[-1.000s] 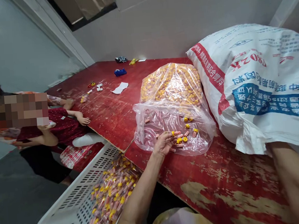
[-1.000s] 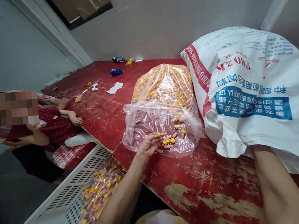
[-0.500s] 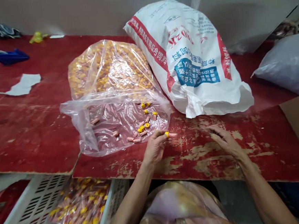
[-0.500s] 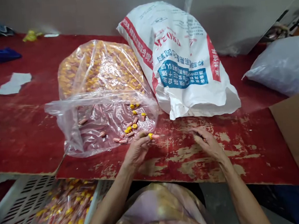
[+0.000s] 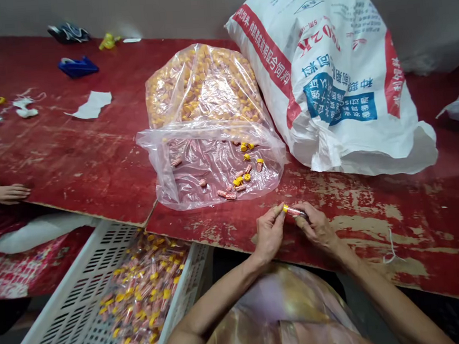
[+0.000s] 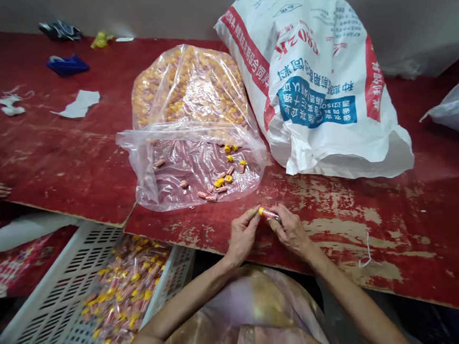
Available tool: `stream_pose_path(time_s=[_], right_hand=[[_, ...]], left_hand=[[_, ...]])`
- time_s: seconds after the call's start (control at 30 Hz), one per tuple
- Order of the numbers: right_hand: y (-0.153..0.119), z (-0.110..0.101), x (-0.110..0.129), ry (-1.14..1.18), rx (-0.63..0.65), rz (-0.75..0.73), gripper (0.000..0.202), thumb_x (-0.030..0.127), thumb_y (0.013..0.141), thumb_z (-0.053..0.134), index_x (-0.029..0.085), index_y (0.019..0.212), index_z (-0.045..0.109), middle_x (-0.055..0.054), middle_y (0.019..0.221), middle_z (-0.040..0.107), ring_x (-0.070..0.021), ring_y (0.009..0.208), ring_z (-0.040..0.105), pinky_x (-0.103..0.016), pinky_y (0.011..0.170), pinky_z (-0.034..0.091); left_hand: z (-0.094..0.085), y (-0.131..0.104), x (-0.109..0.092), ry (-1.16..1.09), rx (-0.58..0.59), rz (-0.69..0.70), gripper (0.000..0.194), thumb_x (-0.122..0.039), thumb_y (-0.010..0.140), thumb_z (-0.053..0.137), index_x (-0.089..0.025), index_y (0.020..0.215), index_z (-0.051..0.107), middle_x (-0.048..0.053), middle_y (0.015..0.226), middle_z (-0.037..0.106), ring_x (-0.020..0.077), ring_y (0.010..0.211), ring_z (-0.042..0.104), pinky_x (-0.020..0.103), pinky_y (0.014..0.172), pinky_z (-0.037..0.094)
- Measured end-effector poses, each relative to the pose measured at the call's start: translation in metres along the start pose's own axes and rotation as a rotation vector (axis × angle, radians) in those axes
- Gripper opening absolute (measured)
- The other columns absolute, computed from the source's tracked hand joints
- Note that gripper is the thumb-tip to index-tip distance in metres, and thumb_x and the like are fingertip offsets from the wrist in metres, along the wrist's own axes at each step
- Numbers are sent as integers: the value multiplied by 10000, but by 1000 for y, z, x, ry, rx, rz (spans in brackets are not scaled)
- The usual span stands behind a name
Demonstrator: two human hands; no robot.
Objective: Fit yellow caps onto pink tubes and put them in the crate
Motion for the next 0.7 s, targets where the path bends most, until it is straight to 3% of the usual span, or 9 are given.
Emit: stream_pose_path(time_s=[0.1,0.17,0.3,0.43,0.57,0.7], right_hand=[[-2,15,-3,225,100,160,260,377,920,407,177,1051,509,-10,659,535,-138,574,514,-255,551,437],[-2,23,8,342,184,180,278,401,936,397,178,1056,512,15,598,492,-122,524,482,-232,506,407],[-7,34,53,262,242,-121,194,302,927,429,191,1043,537,-51,887,601,-149,798,579,-258,694,470],[-14,45,67,230,237,-214,168,221,916,412,198,1061,494,-41,852,583,-134,720,555,-247,640,461],[-6,59,72,163,350,-356,215,212,917,433,197,1124,490,-70,959,582,-158,851,561,-269,727,480],[11,58,78,-107,212,-430,316,228,907,449,170,1217,477,-105,988,577,-185,860,561,-302,716,485]], left_hand=[[-11,5,-8,134,54,55,250,-389,790,603,-184,842,738,26,790,665,155,769,588,257,781,452],[-19,12,-14,162,79,12,369,-491,801,564,-157,733,705,33,709,630,148,699,564,252,708,449],[-22,23,-13,-66,72,-232,608,-715,762,435,-144,718,641,70,733,636,155,656,572,257,613,458],[-18,17,-2,-164,123,-400,705,-802,719,358,-141,705,600,61,612,604,122,496,525,235,511,403],[-40,11,-6,39,43,-321,675,-792,712,389,-150,650,587,53,565,588,125,484,516,231,493,383],[-60,-5,-23,239,232,-254,562,-696,764,453,-164,610,553,0,505,516,101,441,444,214,445,314]])
Point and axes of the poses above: each hand's wrist, its own y-axis towards the middle knuckle, its own z-axis out of the palm, x = y × z, the point moved 5 cm from there along y, towards the middle knuckle
